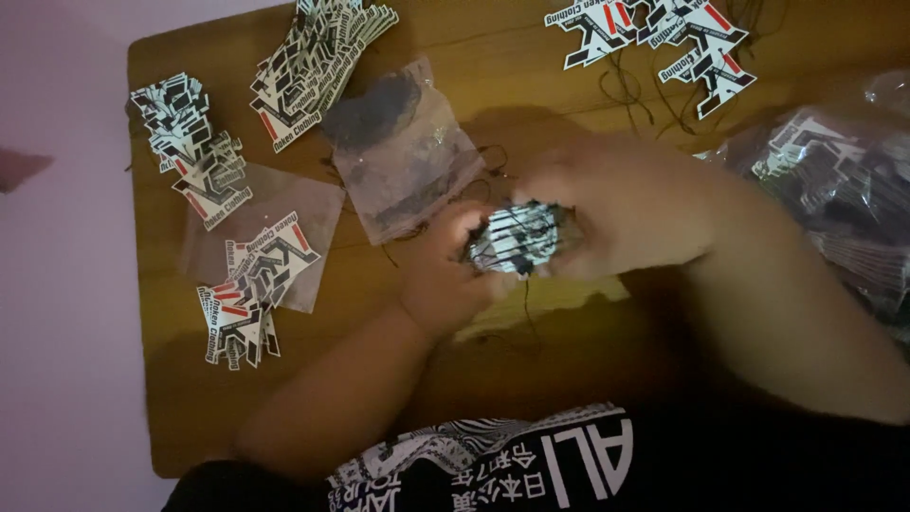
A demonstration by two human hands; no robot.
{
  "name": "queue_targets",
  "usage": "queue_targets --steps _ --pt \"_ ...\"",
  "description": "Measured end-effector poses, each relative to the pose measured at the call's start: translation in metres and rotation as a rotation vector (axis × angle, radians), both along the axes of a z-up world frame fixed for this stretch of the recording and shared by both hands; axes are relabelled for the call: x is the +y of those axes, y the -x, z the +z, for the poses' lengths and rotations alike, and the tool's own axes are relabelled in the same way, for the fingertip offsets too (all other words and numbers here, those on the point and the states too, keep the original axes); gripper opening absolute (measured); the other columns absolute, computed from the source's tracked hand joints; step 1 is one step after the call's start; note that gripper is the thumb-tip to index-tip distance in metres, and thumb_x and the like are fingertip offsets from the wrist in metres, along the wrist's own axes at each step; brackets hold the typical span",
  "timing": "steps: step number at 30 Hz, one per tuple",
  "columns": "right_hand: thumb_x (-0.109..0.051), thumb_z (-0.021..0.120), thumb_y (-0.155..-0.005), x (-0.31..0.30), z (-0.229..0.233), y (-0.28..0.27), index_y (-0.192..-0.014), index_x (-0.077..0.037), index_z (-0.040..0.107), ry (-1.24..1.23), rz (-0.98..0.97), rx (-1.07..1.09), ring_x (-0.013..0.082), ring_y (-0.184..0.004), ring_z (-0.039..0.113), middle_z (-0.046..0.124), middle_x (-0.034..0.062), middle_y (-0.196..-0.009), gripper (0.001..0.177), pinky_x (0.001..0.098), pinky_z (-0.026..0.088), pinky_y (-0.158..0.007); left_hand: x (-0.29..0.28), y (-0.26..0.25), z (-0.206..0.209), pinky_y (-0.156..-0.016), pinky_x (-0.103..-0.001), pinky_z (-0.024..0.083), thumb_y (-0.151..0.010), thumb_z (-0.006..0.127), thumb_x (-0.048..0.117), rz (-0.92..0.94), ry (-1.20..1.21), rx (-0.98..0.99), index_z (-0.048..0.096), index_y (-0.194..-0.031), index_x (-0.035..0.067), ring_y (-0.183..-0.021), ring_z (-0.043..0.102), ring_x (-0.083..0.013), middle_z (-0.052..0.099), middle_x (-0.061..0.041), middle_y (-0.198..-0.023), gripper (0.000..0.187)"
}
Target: Sorting, stacking, and bagging clothing tags on a wooden table.
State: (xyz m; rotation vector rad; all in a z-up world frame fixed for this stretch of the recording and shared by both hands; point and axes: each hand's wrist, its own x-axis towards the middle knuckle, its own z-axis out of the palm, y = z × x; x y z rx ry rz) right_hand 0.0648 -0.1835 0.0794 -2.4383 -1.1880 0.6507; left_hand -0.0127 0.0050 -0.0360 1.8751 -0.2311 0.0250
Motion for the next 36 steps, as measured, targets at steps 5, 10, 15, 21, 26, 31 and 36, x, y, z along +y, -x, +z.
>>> queue_targets --steps 5,10,15,21,26,31,36 --pt "-0.044 0.077 -0.054 0.013 0.024 0.014 -0.101 -0.023 0.056 0.451 -0.036 -0.008 0.0222 -0.081 0.056 0.057 0.001 -0.086 0.055 0.0391 0.042 -0.062 -0.001 0.0 0.007 -0.087 -0.036 0.044 -0.061 0.066 0.032 -0.133 -0.237 0.068 0.056 -0.113 0.009 -0.1 0.057 -0.0229 0.058 -0.01 -0.11 0.058" --pt "-0.038 0.073 -0.063 0.017 0.037 0.025 -0.12 -0.034 0.041 0.497 -0.055 -0.034 0.0237 -0.073 0.061 0.061 0.0021 -0.077 0.065 0.0399 0.048 -0.057 -0.009 0.011 -0.018 -0.064 -0.026 0.05 -0.059 0.075 0.011 -0.05 0.222 0.17 0.036 -0.107 0.013 -0.08 0.061 -0.0169 0.055 -0.012 -0.1 0.062" --pt "-0.035 0.071 -0.061 0.012 0.033 0.032 -0.102 -0.024 0.052 0.444 -0.097 -0.001 0.0292 -0.077 0.061 0.063 0.0062 -0.084 0.046 0.0436 0.045 -0.061 -0.01 0.009 -0.038 -0.087 -0.031 0.045 -0.064 0.077 0.01 -0.121 0.407 -0.036 0.033 -0.106 0.012 -0.104 0.049 -0.0178 0.044 -0.012 -0.111 0.061" --pt "-0.035 0.063 -0.064 0.002 0.019 0.047 -0.116 -0.023 0.046 0.338 -0.118 -0.079 0.0349 -0.074 0.058 0.058 0.0125 -0.08 0.057 0.047 0.044 -0.054 -0.012 0.008 -0.042 -0.084 -0.03 0.041 -0.068 0.077 0.018 -0.174 0.424 -0.275 0.032 -0.106 0.012 -0.1 0.047 -0.0162 0.042 -0.01 -0.108 0.06" --pt "-0.043 0.067 -0.062 -0.018 0.006 0.071 -0.096 -0.025 0.058 0.116 -0.19 -0.201 0.0251 -0.075 0.06 0.062 -0.0018 -0.086 0.04 0.0446 0.042 -0.051 -0.009 0.017 -0.044 -0.092 -0.029 0.043 -0.063 0.083 0.013 -0.243 0.269 -0.221 0.036 -0.109 0.006 -0.108 0.049 -0.0179 0.046 -0.014 -0.112 0.066" --pt "-0.03 0.077 -0.061 -0.057 -0.031 0.096 -0.1 -0.008 0.059 -0.558 -0.145 -0.321 0.0324 -0.062 0.058 0.053 0.0097 -0.065 0.048 0.0423 0.047 -0.058 -0.011 0.011 -0.033 -0.093 -0.033 0.041 -0.05 0.092 0.019 -0.328 0.41 -0.377 0.039 -0.108 -0.003 -0.101 0.054 -0.0245 0.052 -0.016 -0.104 0.081" --pt "-0.026 0.079 -0.059 -0.107 -0.003 0.138 -0.106 -0.003 0.062 -0.631 -0.225 -0.249 0.034 -0.062 0.057 0.053 0.0108 -0.063 0.055 0.0428 0.047 -0.066 -0.004 0.007 -0.01 -0.102 -0.043 0.032 -0.058 0.087 0.024 -0.4 0.16 -0.417 0.037 -0.117 -0.005 -0.111 0.046 -0.0321 0.047 -0.018 -0.114 0.083"
